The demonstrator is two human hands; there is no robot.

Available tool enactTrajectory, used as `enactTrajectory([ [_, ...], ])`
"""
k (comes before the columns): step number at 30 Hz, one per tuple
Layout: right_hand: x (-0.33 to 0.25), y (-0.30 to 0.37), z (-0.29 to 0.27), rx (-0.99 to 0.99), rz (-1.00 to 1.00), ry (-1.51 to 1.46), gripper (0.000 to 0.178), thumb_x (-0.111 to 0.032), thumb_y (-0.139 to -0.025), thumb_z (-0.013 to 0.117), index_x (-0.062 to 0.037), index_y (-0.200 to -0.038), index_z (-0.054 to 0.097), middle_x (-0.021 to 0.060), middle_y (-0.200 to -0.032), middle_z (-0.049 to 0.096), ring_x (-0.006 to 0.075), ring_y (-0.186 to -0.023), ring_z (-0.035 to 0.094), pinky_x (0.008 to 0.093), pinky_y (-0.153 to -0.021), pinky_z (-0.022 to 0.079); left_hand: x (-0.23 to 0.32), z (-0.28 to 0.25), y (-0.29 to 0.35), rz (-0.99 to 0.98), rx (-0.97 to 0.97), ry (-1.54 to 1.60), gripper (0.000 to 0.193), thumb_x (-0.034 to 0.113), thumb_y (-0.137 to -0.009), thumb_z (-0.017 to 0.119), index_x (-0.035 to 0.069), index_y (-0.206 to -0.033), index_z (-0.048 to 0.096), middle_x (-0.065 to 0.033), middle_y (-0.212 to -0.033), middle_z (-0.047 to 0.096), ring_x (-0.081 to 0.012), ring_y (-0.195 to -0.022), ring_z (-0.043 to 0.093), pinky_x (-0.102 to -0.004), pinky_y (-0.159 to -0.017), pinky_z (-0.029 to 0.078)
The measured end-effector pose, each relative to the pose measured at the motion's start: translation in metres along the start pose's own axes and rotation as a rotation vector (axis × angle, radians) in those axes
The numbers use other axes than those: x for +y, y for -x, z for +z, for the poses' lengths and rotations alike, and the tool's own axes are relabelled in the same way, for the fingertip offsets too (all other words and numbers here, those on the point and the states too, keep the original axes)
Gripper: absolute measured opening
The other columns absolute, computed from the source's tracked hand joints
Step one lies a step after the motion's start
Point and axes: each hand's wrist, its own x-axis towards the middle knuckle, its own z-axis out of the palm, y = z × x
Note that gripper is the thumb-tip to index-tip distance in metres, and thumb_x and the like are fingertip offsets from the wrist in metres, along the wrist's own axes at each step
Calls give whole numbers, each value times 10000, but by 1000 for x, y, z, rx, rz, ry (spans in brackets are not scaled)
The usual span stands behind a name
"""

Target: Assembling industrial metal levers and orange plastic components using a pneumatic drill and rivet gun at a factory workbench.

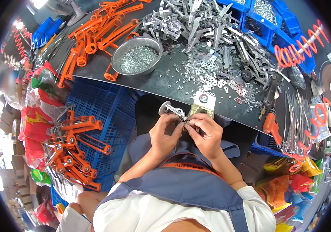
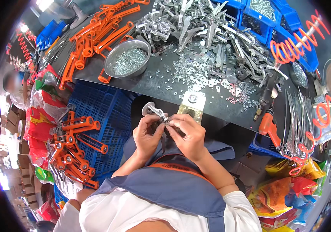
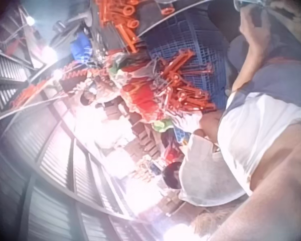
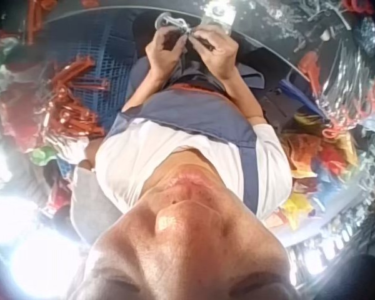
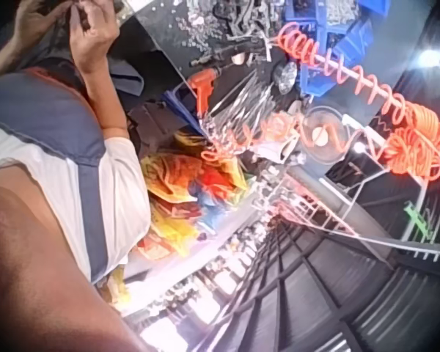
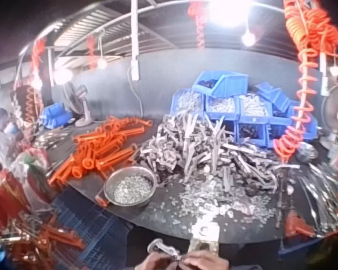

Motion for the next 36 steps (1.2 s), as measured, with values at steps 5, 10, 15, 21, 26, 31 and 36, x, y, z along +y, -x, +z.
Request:
enactTrajectory([
  [5,8,-1,17,-32,195,-261,97,94,-787,643,87,-884,637,88,-978,621,89,-745,599,212,-643,499,-11,-4,-5,12,36,-65,264,-88,-791,645,-33,-1026,538,-140,-1005,655,-108,-839,613,-222,-721,496],
  [10,5,-21,22,-201,-9,-40,168,89,-775,635,27,-929,658,108,-931,637,157,-779,629,253,-678,506,-16,-19,-14,-256,94,177,215,-32,-797,650,-25,-986,549,-80,-857,622,-89,-758,579,-216,-671,473],
  [15,69,-120,10,-221,-11,224,146,-31,-834,595,-6,-966,651,143,-971,650,295,-832,643,350,-725,516,-16,-52,-17,-502,164,621,138,-71,-835,552,-30,-965,530,-163,-961,646,-197,-906,647,-306,-822,510],
  [21,188,-239,64,-538,1,680,491,-191,-839,588,-90,-1305,471,229,-1322,470,384,-1188,481,405,-973,419,-6,-47,-8,-498,116,719,155,-57,-824,535,-27,-976,521,-180,-955,635,-237,-886,655,-349,-829,525],
  [26,184,-265,100,-690,293,875,635,-420,-867,525,-201,-1430,329,156,-1504,259,343,-1364,279,479,-1116,215,-6,-52,9,-514,159,715,158,-75,-819,544,-21,-966,528,-163,-957,635,-226,-915,649,-340,-841,514],
  [31,196,-250,69,-657,-56,810,458,-301,-840,568,-154,-1273,552,139,-1331,507,344,-1179,512,406,-1001,406,-5,-58,12,-499,225,696,145,-69,-826,535,-22,-963,529,-164,-960,635,-229,-894,650,-335,-838,521],
  [36,197,-223,28,-703,-273,843,311,-217,-810,612,-181,-1114,663,141,-973,670,329,-909,639,425,-804,514,0,-53,9,-470,158,725,161,-75,-817,539,-26,-969,523,-158,-965,627,-234,-903,648,-340,-835,521],
])
